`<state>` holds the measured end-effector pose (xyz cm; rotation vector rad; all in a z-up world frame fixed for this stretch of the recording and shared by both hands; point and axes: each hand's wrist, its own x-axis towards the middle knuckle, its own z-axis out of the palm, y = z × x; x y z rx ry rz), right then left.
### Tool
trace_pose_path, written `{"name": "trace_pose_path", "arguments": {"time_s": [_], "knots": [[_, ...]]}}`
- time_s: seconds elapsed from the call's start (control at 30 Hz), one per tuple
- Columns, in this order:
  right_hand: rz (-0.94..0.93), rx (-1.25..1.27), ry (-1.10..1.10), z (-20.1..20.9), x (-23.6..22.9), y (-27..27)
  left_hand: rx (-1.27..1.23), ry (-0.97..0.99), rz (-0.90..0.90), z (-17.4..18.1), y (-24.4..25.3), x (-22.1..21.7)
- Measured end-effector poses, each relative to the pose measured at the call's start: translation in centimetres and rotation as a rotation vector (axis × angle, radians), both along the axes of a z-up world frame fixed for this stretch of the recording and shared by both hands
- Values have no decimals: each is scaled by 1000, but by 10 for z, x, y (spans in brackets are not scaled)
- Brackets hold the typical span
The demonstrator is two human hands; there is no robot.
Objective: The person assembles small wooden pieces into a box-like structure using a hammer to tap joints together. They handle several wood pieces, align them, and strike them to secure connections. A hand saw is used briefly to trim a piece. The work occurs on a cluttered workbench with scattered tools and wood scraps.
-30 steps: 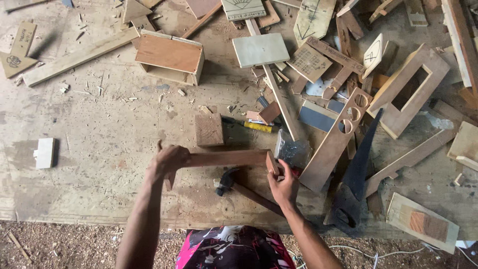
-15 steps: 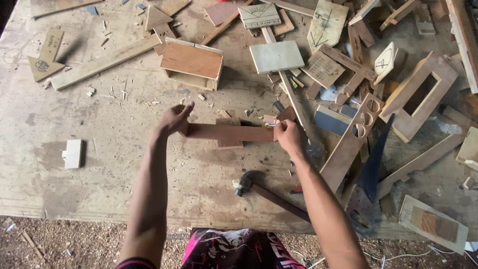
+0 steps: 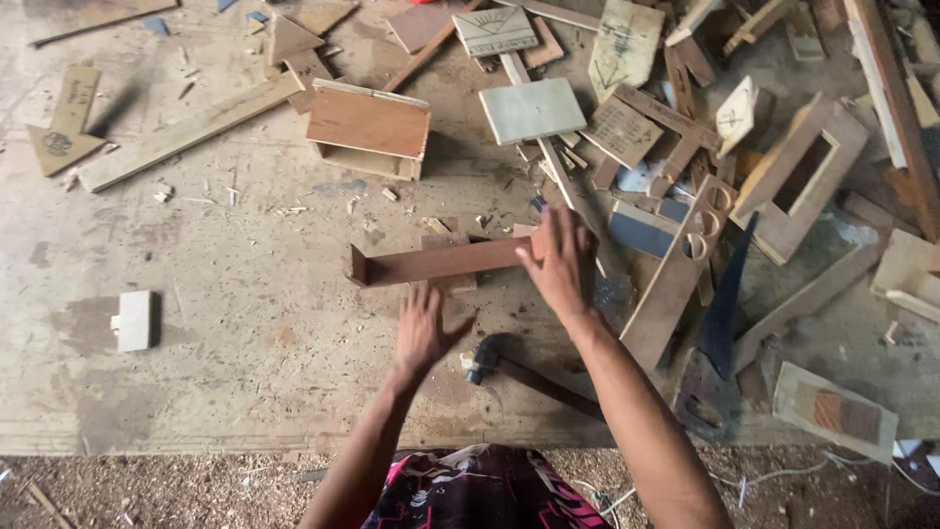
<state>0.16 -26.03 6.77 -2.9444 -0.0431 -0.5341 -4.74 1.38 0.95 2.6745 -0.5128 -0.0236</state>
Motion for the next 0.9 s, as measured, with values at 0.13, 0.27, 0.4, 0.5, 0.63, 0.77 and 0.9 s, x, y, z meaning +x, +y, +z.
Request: {"name": "trace_pose_path", "arguments": {"time_s": [0.13,0.27,0.4,0.5,0.63,0.77,0.9], "knots": [[117,108,-81,-2,-14,7,284,112,-31,17,-19,85],[-23,111,-24,-7,-29,8,545,281,-247,3,-18,128],[-33,67,33,-23,-48,9,484,336,-315,-16,-9,134],[54,39,-10,-46,-77,14,478,257,-366,-22,1,124],[238,-13,6,-76,-109,35,546,271,-464,-21,13,101],[340,78,126,-81,-131,61,545,276,-491,-17,19,81],[262,155,362,-62,-141,85,488,249,-485,-13,23,77]]}}
